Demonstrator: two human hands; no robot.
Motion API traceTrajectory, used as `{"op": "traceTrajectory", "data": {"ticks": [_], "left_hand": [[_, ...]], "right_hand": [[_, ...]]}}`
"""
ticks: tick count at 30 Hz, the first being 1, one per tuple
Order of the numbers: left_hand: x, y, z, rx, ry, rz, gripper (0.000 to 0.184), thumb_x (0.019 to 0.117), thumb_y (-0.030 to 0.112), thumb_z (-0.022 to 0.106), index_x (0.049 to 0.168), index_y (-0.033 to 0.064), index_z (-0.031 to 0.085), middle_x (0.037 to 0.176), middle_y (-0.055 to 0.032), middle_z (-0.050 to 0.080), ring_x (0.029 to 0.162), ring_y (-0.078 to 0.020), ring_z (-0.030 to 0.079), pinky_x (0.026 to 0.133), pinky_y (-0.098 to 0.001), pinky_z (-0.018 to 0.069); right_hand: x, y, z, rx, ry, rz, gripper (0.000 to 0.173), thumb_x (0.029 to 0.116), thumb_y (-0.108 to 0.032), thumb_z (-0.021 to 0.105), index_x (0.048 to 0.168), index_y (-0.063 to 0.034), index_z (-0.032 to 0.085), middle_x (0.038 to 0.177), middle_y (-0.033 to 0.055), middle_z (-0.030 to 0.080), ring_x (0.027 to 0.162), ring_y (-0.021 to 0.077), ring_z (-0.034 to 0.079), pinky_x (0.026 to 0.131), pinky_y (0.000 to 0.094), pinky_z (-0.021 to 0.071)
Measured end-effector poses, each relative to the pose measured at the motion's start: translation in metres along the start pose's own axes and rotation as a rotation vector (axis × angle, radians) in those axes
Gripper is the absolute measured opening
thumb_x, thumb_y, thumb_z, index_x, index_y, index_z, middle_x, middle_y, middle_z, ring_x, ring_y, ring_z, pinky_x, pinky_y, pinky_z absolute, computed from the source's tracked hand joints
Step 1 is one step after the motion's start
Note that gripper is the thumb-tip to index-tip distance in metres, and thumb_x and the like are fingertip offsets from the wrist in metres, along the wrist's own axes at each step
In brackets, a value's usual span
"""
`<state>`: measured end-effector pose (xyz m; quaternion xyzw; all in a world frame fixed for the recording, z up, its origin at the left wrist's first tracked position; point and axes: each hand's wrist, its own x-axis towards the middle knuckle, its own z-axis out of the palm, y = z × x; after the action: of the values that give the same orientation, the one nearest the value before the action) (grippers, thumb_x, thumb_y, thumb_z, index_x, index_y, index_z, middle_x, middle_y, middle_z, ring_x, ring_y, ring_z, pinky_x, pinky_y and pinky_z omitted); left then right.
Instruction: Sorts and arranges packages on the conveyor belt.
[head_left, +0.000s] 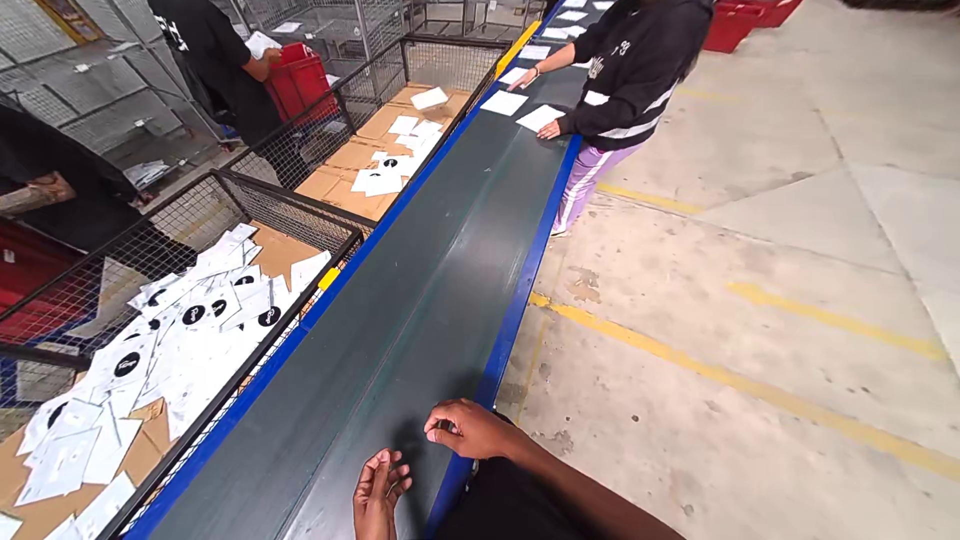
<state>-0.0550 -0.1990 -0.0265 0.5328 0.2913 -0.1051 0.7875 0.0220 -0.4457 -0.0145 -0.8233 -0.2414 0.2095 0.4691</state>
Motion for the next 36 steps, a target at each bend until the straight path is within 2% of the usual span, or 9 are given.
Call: {"op": "traceTrajectory", "data": {"ticks": [5,13,19,28,36], "left_hand": [[0.001,0.004,-0.003,0.038,-0.014,0.012,0.027,0.1081,0.018,0.047,0.124,-0.0009,0.057,0.11,-0.016,0.071,0.084,-0.0256,0.073,0.073,-0.0404,0.0625],[0.005,0.007,-0.004,0.03,0.005,0.001,0.026,0.1084,0.018,0.046,0.124,-0.0012,0.056,0.109,-0.0163,0.071,0.083,-0.0259,0.073,0.072,-0.0404,0.0625],[0.005,0.006,-0.002,0.018,0.009,-0.002,0.026,0.1084,0.018,0.047,0.123,-0.0009,0.057,0.109,-0.0162,0.071,0.081,-0.0251,0.073,0.071,-0.0391,0.0626],[0.007,-0.003,-0.005,0.043,-0.059,0.001,0.029,0.1096,0.021,0.044,0.127,0.0005,0.053,0.111,-0.0139,0.07,0.084,-0.0236,0.073,0.075,-0.04,0.0624],[0.002,-0.003,0.002,0.055,-0.072,-0.004,0.027,0.1094,0.021,0.044,0.126,0.0006,0.053,0.109,-0.0133,0.07,0.082,-0.023,0.072,0.073,-0.0393,0.0624]], "right_hand": [[0.004,-0.001,0.003,-0.003,-0.022,-0.002,0.03,0.1055,-0.038,0.054,0.116,-0.0155,0.072,0.108,0.0036,0.072,0.099,0.0168,0.069,0.092,0.0433,0.0561],[0.012,-0.003,0.0,-0.044,-0.092,0.006,0.031,0.1055,-0.038,0.053,0.116,-0.0157,0.071,0.109,0.004,0.072,0.102,0.0191,0.068,0.094,0.0465,0.0546],[0.011,-0.003,0.0,-0.052,-0.088,0.003,0.03,0.1052,-0.038,0.054,0.116,-0.0161,0.071,0.109,0.0035,0.072,0.103,0.0185,0.068,0.095,0.0465,0.0543],[0.004,0.0,-0.001,-0.071,-0.101,0.003,0.03,0.1049,-0.036,0.055,0.117,-0.0138,0.071,0.109,0.0068,0.072,0.105,0.023,0.068,0.096,0.049,0.0536],[-0.007,0.003,0.0,-0.078,-0.104,0.018,0.03,0.1043,-0.035,0.057,0.118,-0.0131,0.07,0.114,0.0081,0.072,0.111,0.0255,0.067,0.101,0.0521,0.0509]]}}
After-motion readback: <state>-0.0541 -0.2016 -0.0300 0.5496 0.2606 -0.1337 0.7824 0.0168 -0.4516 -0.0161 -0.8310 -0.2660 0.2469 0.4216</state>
